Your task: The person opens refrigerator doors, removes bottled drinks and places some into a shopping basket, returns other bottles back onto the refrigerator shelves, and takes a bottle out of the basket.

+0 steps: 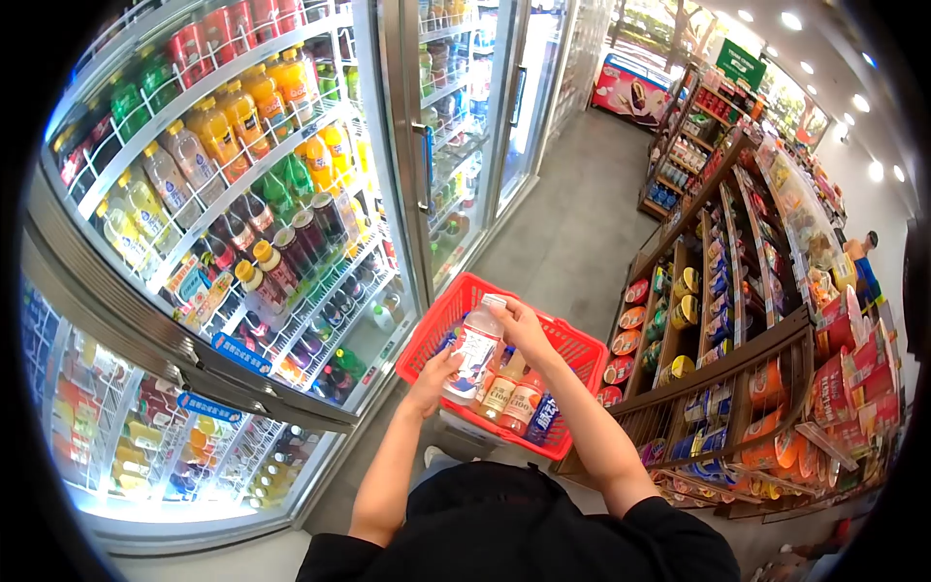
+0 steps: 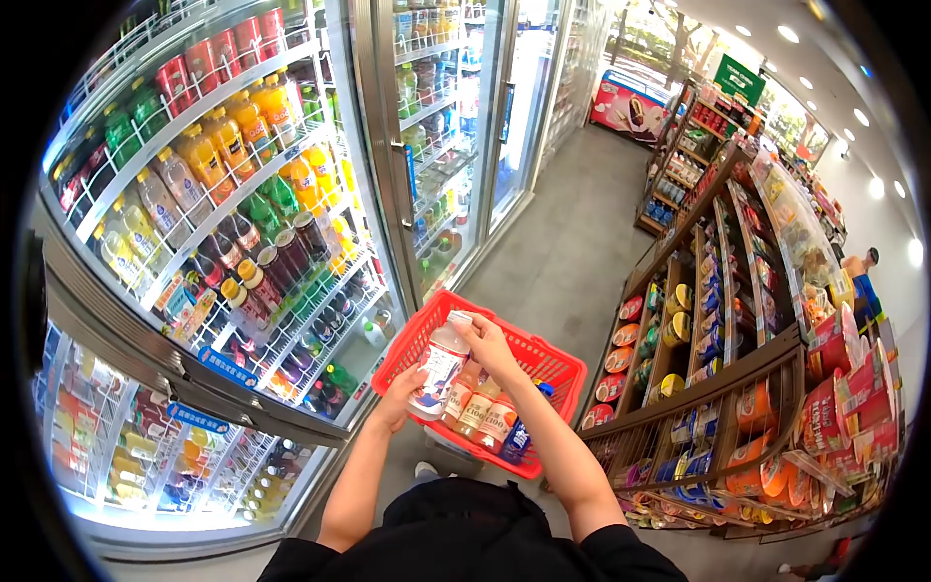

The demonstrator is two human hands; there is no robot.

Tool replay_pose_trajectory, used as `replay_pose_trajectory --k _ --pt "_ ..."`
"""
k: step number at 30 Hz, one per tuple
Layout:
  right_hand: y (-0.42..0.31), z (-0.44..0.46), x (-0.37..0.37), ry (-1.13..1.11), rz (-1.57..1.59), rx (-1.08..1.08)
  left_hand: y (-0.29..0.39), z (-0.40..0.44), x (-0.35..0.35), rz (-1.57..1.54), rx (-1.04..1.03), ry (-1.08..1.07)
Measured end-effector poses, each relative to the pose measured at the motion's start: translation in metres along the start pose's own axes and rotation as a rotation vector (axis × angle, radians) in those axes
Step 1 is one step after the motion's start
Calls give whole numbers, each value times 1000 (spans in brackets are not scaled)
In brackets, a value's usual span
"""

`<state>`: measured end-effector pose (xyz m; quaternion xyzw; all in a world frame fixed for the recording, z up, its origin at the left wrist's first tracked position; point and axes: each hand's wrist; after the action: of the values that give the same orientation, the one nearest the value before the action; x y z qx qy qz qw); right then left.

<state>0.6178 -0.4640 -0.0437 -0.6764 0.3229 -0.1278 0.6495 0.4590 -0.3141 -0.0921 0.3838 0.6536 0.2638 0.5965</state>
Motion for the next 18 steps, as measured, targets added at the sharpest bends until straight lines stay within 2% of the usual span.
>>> replay_pose_trajectory --k 1,3,6,9,13,14,18 --pt "-3 -6 0 -11 -2 -1 4 -4 -13 16 -40 42" --pt "-10 -18 -3 0 -205 -30 -1 -9 -23 33 -89 98" --pt "14 -28 -4 -105 -171 80 -18 -15 -26 -52 -225 125" --pt "31 -45 -19 -274 -172 42 -20 -29 -47 -79 -421 263" --pt "39 -68 -53 -430 -288 3 -37 -70 -61 21 -432 455" --pt "44 -71 -60 -445 -294 59 -45 -79 -61 22 -446 497" --pt "77 -82 -93 -600 -105 -22 -73 -125 -67 -32 -499 676"
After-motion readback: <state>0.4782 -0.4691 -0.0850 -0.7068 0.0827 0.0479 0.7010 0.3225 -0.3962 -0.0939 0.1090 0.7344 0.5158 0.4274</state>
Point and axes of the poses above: each hand's wrist, its own z-axis towards the middle knuckle, its own x-axis out of the back of the hand, y = z × x, and after that the axes turned 10 degrees about -y, right-handed
